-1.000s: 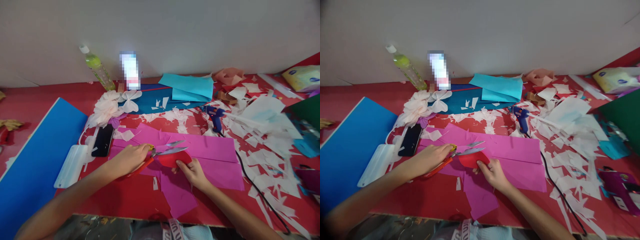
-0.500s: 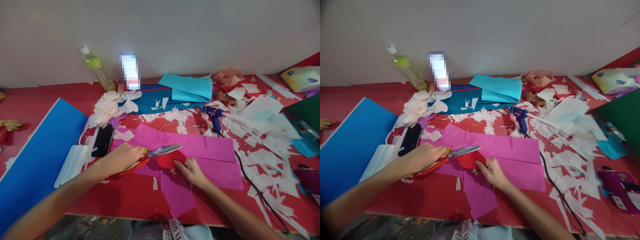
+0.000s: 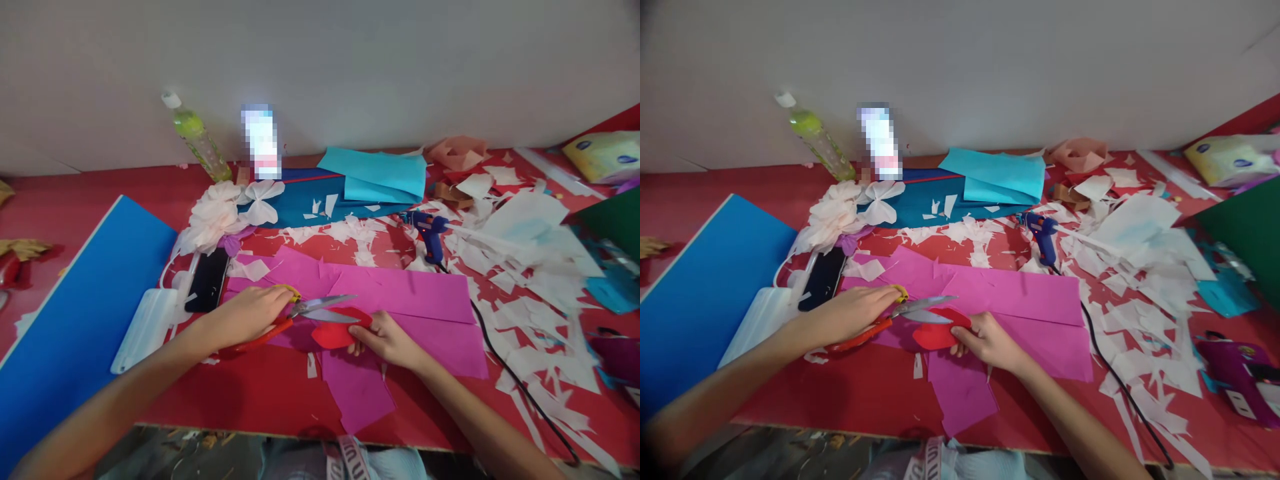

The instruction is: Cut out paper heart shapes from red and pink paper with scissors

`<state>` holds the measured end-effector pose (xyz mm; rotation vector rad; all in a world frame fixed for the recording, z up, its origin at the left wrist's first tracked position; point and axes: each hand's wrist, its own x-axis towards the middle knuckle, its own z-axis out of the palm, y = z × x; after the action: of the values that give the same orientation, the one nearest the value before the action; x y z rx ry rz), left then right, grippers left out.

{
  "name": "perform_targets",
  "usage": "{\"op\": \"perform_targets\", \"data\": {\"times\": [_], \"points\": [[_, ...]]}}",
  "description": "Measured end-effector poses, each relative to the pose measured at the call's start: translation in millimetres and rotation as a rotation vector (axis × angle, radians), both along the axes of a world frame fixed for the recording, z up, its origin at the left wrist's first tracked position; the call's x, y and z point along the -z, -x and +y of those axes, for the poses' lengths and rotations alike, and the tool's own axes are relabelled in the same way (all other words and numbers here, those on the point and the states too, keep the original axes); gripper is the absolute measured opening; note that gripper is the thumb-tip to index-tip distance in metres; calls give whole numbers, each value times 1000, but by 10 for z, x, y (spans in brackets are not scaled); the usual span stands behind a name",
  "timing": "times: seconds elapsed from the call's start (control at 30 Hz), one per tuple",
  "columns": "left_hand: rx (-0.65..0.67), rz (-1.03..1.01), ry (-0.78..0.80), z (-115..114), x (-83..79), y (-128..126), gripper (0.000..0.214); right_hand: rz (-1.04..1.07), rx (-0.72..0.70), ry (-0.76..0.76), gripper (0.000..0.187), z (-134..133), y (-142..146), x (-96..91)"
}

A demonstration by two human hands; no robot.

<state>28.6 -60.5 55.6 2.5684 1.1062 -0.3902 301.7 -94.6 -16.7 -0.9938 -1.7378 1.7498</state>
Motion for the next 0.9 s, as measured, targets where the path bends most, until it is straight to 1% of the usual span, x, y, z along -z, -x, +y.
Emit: {"op": "perform_targets", "data": {"times": [0.2, 0.37, 0.53, 0.6, 0.73, 0.9], "points": [[59, -24, -76, -54, -24, -50, 36, -13, -71, -19, 43, 18, -49, 0], [70, 2, -61, -54, -27, -77, 38, -5, -81, -50, 42, 13, -39, -14], [78, -1, -60, -63, 9, -62, 37, -9, -85, -52, 42, 13, -41, -1], [77, 1, -57, -68, 30, -55, 36, -20, -77, -35, 42, 14, -40, 4], [64, 21, -64, -73, 64, -69, 35, -29, -68, 46, 46, 21, -28, 2], [54, 37, -79, -73, 43, -119, 31, -28, -65, 85, 50, 28, -19, 4]]}}
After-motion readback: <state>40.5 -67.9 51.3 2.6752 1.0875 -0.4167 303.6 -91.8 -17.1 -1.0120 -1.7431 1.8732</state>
